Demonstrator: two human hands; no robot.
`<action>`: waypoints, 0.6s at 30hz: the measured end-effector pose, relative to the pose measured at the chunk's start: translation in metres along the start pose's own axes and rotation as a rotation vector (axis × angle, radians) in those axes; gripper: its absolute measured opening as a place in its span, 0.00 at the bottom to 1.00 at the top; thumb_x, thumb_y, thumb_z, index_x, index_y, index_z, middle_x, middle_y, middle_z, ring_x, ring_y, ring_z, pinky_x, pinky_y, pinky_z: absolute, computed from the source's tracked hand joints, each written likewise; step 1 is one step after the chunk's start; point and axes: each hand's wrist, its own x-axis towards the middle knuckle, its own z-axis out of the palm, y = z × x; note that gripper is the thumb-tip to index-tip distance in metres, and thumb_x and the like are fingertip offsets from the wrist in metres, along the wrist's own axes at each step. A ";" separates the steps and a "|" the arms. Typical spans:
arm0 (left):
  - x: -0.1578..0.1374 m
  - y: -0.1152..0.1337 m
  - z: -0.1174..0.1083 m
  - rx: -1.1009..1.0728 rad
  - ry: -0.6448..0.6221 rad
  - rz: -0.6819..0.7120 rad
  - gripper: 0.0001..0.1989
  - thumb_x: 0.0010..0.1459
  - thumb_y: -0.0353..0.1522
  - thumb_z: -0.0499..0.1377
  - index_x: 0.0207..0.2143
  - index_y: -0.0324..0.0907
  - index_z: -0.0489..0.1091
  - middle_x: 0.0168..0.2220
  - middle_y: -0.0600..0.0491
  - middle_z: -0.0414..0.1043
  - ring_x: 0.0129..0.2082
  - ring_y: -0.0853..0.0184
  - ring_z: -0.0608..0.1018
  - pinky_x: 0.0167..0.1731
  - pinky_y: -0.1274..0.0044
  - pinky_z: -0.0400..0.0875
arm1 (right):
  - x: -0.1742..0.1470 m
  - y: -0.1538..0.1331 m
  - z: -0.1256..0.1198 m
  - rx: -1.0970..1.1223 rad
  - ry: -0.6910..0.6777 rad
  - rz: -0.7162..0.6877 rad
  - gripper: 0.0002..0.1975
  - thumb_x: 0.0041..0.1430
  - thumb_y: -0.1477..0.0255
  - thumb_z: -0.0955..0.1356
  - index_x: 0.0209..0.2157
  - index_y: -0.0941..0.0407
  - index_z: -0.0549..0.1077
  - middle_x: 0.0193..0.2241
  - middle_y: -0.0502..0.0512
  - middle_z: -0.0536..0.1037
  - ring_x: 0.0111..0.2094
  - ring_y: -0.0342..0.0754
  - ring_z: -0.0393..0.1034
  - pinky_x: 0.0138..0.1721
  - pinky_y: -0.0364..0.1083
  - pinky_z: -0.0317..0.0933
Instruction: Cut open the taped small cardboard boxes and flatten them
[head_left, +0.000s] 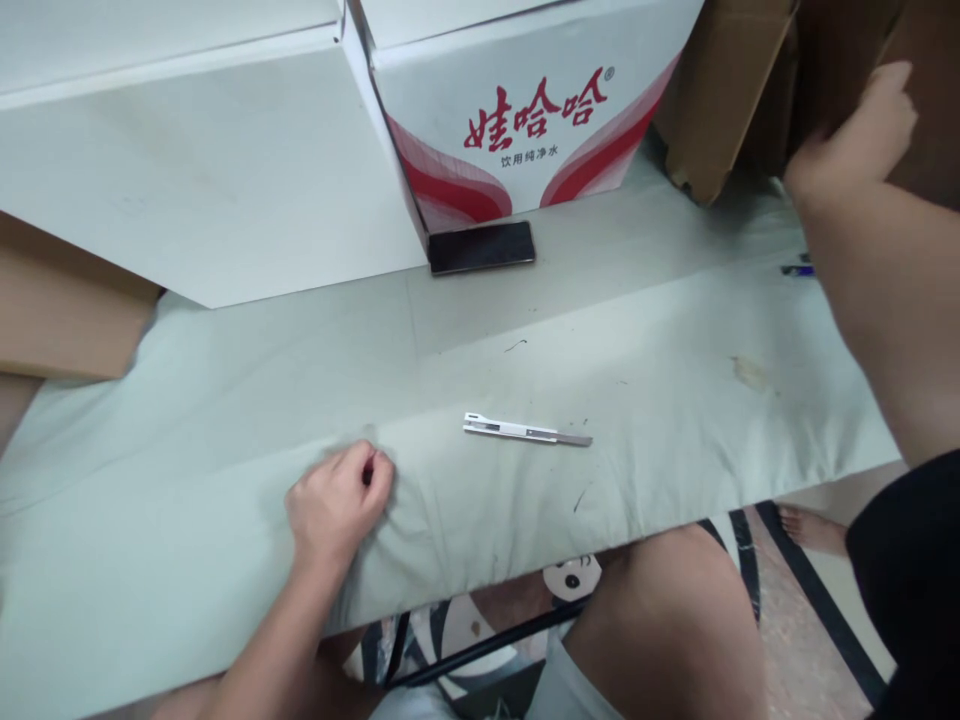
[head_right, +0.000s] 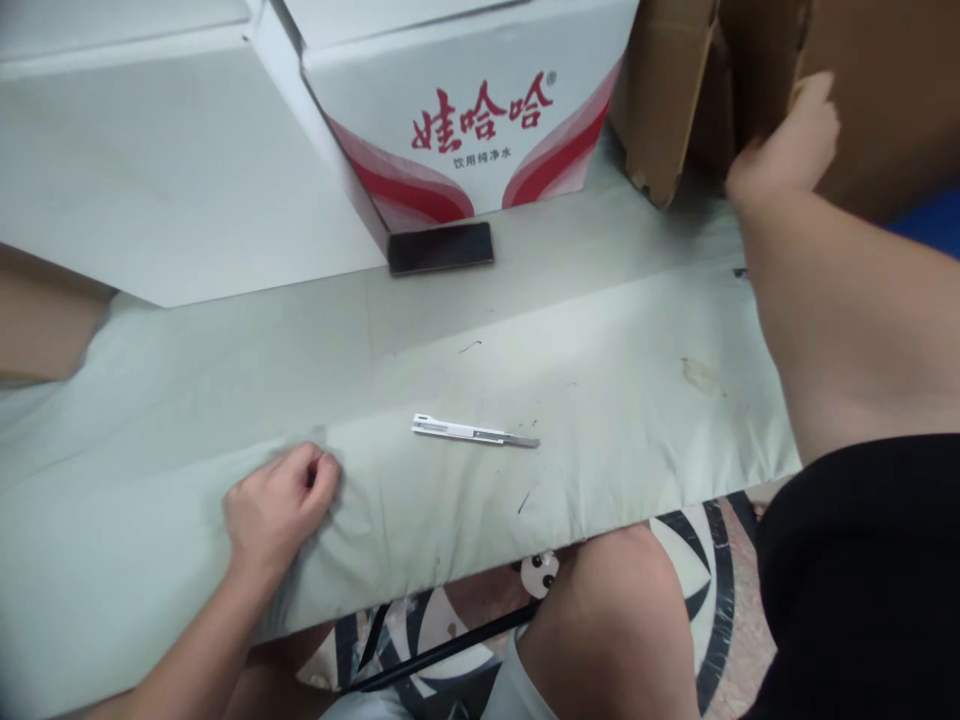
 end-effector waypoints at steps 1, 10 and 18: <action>0.000 0.000 0.000 0.000 -0.002 -0.005 0.19 0.63 0.39 0.47 0.21 0.43 0.63 0.21 0.51 0.69 0.22 0.66 0.68 0.26 0.75 0.49 | -0.002 -0.002 0.000 -0.010 -0.027 0.025 0.31 0.59 0.89 0.65 0.64 0.64 0.62 0.63 0.67 0.70 0.66 0.57 0.65 0.66 0.55 0.59; 0.000 0.002 -0.002 -0.015 -0.030 -0.044 0.18 0.62 0.40 0.47 0.21 0.43 0.63 0.22 0.50 0.70 0.23 0.65 0.69 0.27 0.74 0.49 | -0.008 0.003 0.008 -0.071 -0.111 -0.040 0.35 0.58 0.71 0.76 0.64 0.57 0.66 0.62 0.68 0.72 0.66 0.62 0.66 0.65 0.58 0.62; 0.001 0.002 -0.006 -0.032 -0.054 -0.065 0.18 0.61 0.40 0.48 0.21 0.43 0.62 0.21 0.50 0.70 0.23 0.65 0.70 0.27 0.74 0.50 | -0.003 -0.004 0.022 -0.053 -0.004 0.003 0.26 0.58 0.78 0.73 0.59 0.58 0.74 0.59 0.72 0.75 0.62 0.66 0.71 0.60 0.62 0.65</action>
